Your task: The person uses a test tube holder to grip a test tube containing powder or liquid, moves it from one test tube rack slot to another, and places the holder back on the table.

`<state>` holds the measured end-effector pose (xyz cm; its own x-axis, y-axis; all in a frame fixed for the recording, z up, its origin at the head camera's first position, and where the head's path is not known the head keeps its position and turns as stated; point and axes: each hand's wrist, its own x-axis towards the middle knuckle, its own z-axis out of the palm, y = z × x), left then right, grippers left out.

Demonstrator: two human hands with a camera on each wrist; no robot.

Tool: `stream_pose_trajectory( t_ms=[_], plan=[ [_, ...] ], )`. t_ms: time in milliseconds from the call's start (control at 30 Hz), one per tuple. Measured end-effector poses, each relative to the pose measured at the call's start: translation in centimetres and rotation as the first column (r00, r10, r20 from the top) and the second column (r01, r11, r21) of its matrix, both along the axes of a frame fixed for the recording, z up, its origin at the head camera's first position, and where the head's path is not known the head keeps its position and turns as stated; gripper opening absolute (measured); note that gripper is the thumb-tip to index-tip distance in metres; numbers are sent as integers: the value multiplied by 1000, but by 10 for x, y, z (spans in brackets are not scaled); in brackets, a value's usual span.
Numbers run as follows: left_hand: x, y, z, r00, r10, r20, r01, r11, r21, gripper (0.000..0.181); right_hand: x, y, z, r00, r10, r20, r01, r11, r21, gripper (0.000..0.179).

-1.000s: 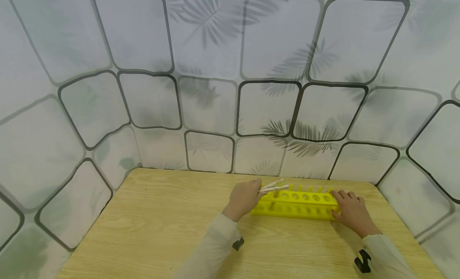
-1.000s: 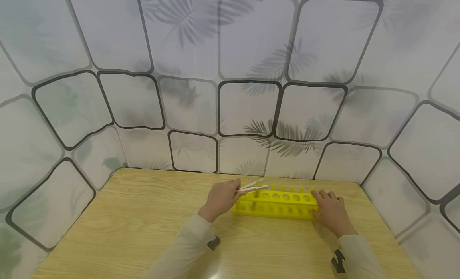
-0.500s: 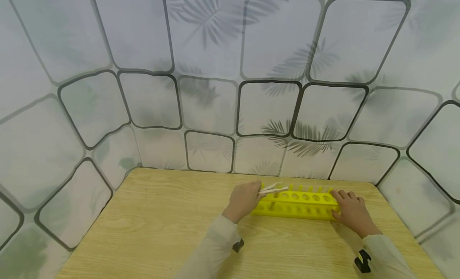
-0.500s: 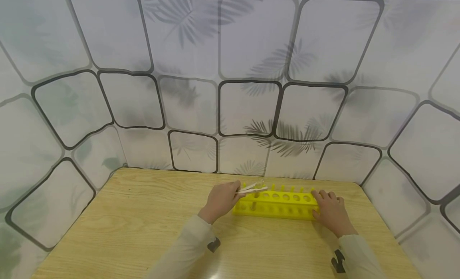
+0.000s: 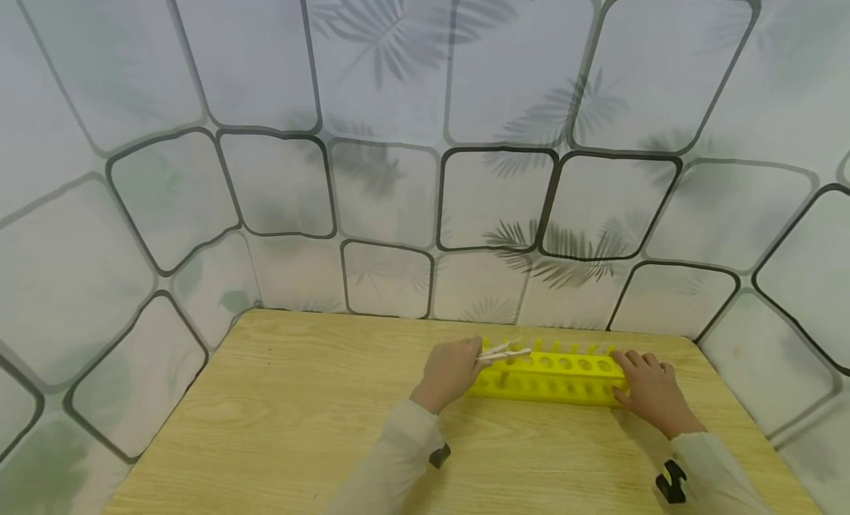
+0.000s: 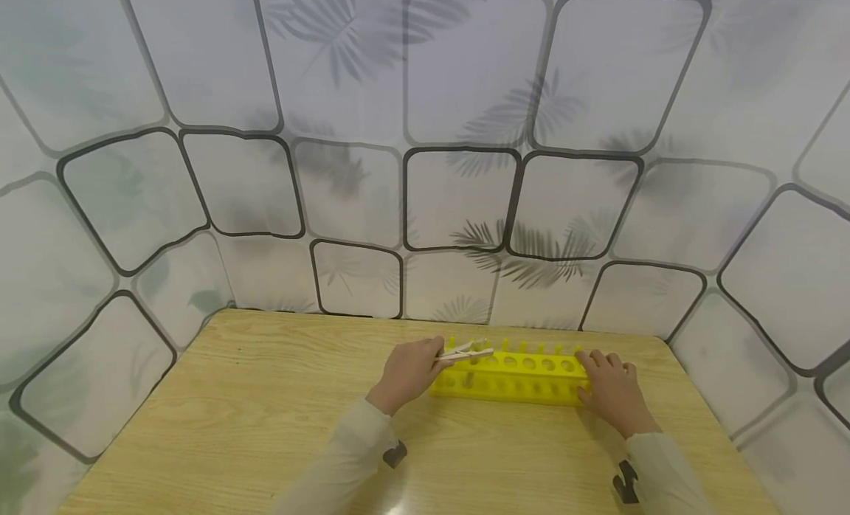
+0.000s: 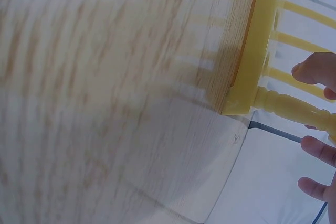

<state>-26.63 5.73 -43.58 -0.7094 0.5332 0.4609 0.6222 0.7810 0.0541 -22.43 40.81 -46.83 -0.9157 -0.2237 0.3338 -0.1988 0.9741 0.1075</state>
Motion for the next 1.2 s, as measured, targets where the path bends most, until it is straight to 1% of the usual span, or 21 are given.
stream_pose_trajectory(
  t_ms=[200,533,833,1067,1200],
  plan=[
    [0,1,-3,1000,3,13,-2,1000,-5,28,-1,0,0,1000,2,9,-2,1000,-4,63],
    [1,1,-4,1000,4,25,-4,1000,-12,28,-1,1,1,1000,13,1,-13,1000,-16,62],
    [1,0,-8,998,7,59,-6,1000,-20,27,-2,3,-2,1000,10,4,-10,1000,-20,62],
    [1,-1,-8,999,15,44,-14,1000,-24,29,-3,3,-3,1000,11,9,-10,1000,-17,63],
    [1,-1,-8,999,5,36,-4,1000,-15,28,-3,5,-3,1000,9,6,-9,1000,-13,63]
  ],
)
